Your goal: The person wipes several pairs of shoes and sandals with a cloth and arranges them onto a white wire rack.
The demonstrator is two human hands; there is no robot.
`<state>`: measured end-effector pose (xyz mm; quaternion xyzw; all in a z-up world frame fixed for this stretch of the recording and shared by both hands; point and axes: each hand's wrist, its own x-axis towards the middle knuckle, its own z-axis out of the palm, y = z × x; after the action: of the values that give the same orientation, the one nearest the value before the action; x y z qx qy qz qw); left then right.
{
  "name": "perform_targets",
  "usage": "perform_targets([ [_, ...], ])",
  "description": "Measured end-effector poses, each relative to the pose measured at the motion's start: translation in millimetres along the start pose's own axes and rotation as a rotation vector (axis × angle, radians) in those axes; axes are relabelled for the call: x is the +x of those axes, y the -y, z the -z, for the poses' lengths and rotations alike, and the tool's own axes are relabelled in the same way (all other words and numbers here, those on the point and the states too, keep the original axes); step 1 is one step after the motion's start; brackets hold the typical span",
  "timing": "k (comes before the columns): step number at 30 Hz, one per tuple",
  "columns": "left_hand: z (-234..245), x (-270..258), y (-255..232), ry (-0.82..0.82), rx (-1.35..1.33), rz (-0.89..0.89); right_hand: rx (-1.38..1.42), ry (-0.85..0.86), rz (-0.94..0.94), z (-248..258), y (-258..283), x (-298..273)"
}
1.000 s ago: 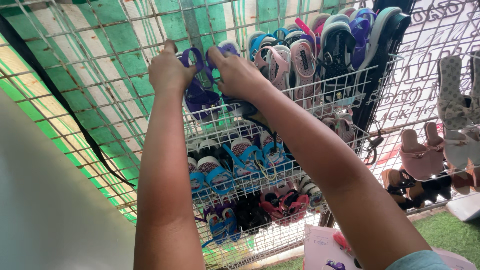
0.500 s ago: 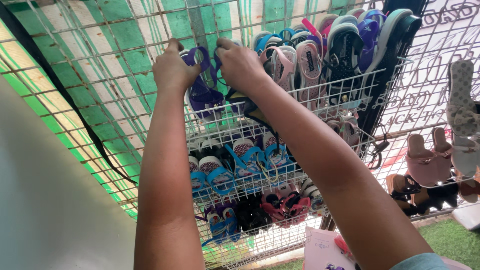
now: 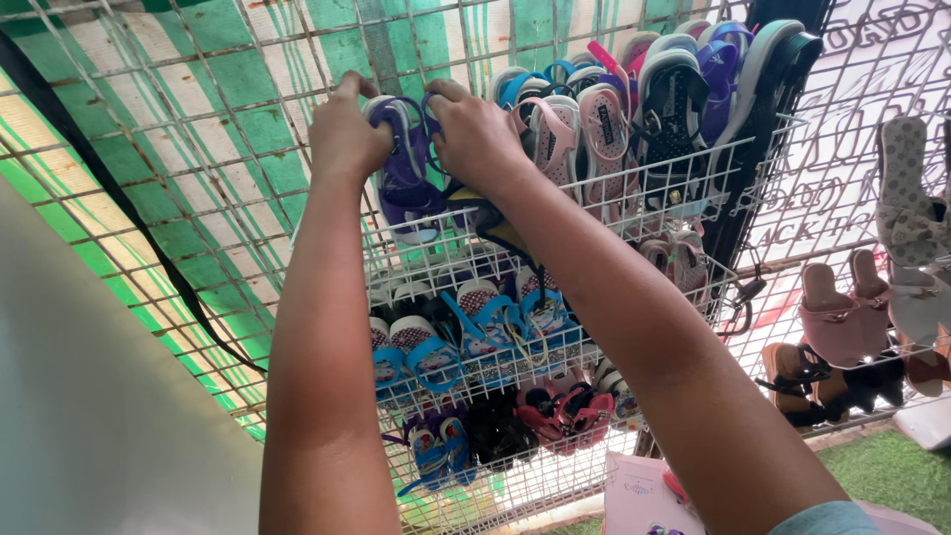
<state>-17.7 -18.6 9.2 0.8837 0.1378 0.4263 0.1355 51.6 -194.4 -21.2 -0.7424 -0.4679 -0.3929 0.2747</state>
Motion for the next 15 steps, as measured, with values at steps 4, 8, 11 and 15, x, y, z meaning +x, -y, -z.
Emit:
perform_targets([
  [4, -7, 12, -3, 0.062, -0.01, -0.003, 0.029, 0.001, -0.031, 2, 1, -2],
  [8, -13, 17, 7, 0.078, -0.051, -0.025, 0.036, -0.016, 0.004, -3, -1, -3],
  [11, -15, 14, 8, 0.059, -0.08, -0.041, -0.01, 0.017, -0.006, -6, 1, -1],
  [15, -6, 8, 5, 0.111, -0.077, 0.084, -0.001, 0.045, -0.022, -2, 3, -2],
])
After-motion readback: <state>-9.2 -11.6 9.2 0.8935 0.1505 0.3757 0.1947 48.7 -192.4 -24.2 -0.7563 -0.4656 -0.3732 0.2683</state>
